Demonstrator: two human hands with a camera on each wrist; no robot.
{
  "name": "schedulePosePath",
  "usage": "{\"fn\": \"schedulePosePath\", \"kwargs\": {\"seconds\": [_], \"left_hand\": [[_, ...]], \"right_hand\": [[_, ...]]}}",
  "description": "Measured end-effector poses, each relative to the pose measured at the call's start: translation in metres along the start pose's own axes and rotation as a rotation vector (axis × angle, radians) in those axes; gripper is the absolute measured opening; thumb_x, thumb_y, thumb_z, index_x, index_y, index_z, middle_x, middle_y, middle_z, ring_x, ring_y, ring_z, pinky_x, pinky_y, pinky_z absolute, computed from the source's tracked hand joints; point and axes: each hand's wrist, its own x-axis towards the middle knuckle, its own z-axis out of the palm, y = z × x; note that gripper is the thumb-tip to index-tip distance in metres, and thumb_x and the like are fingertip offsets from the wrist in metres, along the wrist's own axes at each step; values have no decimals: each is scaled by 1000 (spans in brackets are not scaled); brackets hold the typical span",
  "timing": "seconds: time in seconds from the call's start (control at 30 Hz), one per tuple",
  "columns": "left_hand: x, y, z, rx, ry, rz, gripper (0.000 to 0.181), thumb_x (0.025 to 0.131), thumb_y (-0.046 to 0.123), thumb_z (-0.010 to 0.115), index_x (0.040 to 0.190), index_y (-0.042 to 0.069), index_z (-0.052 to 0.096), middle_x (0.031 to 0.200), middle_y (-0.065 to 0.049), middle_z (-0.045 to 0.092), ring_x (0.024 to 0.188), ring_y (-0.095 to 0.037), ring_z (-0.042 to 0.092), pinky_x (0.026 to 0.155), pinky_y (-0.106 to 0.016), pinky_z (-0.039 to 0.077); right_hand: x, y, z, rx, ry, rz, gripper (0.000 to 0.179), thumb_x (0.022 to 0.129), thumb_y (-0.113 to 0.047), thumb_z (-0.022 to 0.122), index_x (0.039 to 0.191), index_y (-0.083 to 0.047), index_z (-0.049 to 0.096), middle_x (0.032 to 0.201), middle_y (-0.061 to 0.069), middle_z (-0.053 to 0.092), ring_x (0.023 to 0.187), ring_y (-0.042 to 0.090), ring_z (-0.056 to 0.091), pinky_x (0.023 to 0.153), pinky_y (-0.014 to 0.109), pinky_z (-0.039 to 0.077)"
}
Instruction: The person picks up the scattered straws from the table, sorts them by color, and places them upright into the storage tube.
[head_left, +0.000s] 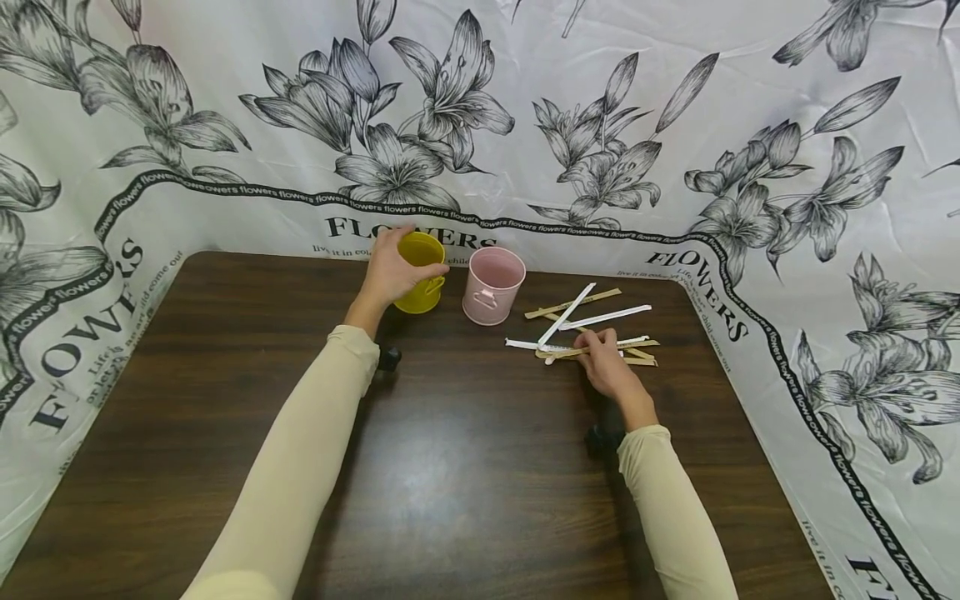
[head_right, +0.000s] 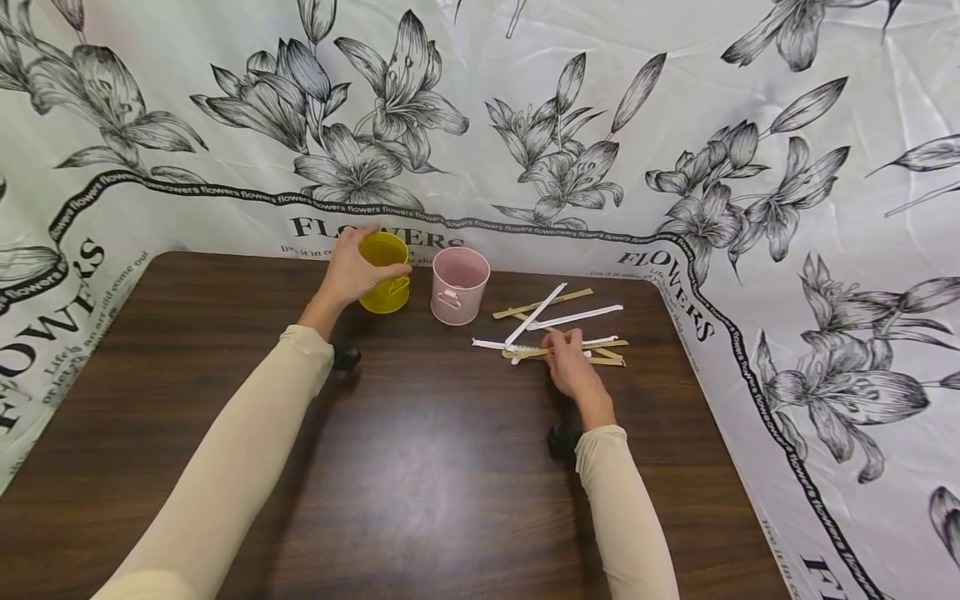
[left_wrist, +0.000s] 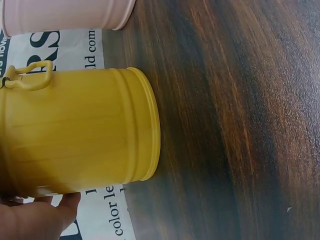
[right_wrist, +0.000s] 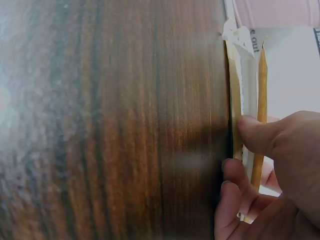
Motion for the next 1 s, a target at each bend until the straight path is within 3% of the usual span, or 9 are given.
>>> {"fn": "schedulePosePath", "kwargs": {"seconds": [0.23, 0.37, 0.53, 0.8, 1.0], "left_hand": [[-1, 1, -1, 9, 2, -4, 96, 79, 49, 84, 157, 16, 40, 160, -16, 32, 141, -36, 37, 122, -54, 34], [-1, 1, 0, 1, 5, -4, 95, 78, 48, 85, 156, 16, 40, 160, -15, 32, 141, -36, 37, 121, -54, 34], [-2, 1, 1, -1, 6, -10, 96, 78, 48, 85, 156, 17, 40, 161, -14, 32, 141, -35, 37, 121, -54, 34], [-1, 1, 2, -9, 0, -26, 95, 78, 48, 85, 157, 19, 40, 161, -14, 30, 142, -36, 37, 121, -55, 34], [-1, -1, 3, -23, 13, -23, 94, 79, 46, 86, 157, 19, 40, 162, -15, 30, 143, -37, 37, 122, -55, 33]], "right_hand": [[-1, 3, 0, 16, 45, -20, 9, 104, -7, 55, 112, -4, 53, 114, 22, 38, 98, 39, 55, 88, 53, 50], [-3, 6, -7, 48, 30, -12, 12, 105, -10, 54, 115, -4, 53, 116, 22, 38, 98, 37, 54, 88, 54, 50], [-5, 1, -15, 27, 54, -91, 12, 103, -8, 57, 114, -5, 55, 116, 22, 43, 104, 38, 54, 89, 54, 50], [-5, -29, -38, -9, 236, -263, 17, 98, -6, 65, 114, -2, 61, 109, 19, 56, 97, 33, 59, 83, 48, 53], [-2, -56, -53, 57, 279, -313, 10, 99, -6, 63, 108, -1, 62, 108, 16, 59, 98, 30, 59, 83, 47, 55]]}}
